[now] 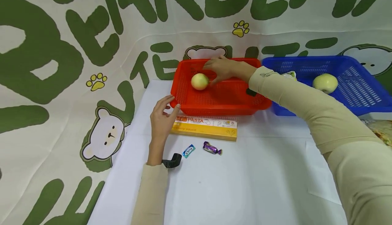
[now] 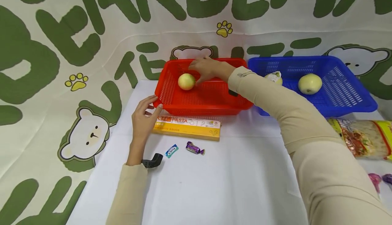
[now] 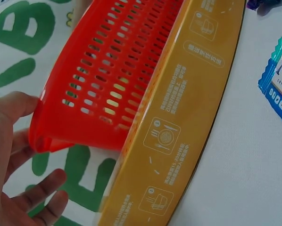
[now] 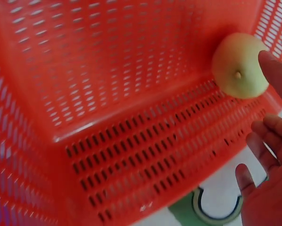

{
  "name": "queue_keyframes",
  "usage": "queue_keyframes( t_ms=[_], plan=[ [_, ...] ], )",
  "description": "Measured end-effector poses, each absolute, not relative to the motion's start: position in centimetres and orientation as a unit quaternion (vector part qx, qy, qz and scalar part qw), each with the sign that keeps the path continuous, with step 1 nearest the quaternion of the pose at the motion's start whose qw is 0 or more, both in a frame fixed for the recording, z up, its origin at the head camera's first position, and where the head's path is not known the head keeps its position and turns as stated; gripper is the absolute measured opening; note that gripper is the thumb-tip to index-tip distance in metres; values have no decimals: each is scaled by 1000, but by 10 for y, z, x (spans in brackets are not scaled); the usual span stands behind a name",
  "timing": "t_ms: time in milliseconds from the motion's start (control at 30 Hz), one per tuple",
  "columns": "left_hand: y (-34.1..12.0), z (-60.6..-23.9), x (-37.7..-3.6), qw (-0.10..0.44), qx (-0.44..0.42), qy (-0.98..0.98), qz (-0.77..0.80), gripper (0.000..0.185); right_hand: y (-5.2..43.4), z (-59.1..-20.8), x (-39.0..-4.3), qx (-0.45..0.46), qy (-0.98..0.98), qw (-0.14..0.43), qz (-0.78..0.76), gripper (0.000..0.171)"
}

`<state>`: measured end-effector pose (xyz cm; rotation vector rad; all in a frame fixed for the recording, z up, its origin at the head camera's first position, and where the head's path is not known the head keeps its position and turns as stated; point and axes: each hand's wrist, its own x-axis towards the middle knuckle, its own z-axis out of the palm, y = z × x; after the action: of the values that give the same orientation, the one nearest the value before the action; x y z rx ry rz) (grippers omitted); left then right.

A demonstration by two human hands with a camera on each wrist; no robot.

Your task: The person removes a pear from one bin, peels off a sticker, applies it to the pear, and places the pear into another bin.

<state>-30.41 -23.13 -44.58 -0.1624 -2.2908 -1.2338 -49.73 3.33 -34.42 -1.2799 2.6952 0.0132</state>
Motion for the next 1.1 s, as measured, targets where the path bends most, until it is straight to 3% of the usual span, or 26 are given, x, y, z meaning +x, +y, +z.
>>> queue_keyframes(
  t_ms=[367,567,800,967,1100],
  plan=[
    [-210,-451,-293,262,-66,-838,-474,41,15,-378,-495,-375,922,87,43,75],
    [-207,-450,-289,249,-63,-841,-476,43,10,-385,-488,-374,924,25,77,67],
    [-212,-443,-294,254,-67,-841,-473,46,31,-337,-466,-385,921,7,53,58],
    [-219,-442,-302,259,-65,-842,-469,48,59,-294,-440,-396,918,-16,-20,64],
    [-225,-448,-304,260,-55,-841,-471,48,81,-279,-407,-415,907,-33,-61,70]
  ],
)
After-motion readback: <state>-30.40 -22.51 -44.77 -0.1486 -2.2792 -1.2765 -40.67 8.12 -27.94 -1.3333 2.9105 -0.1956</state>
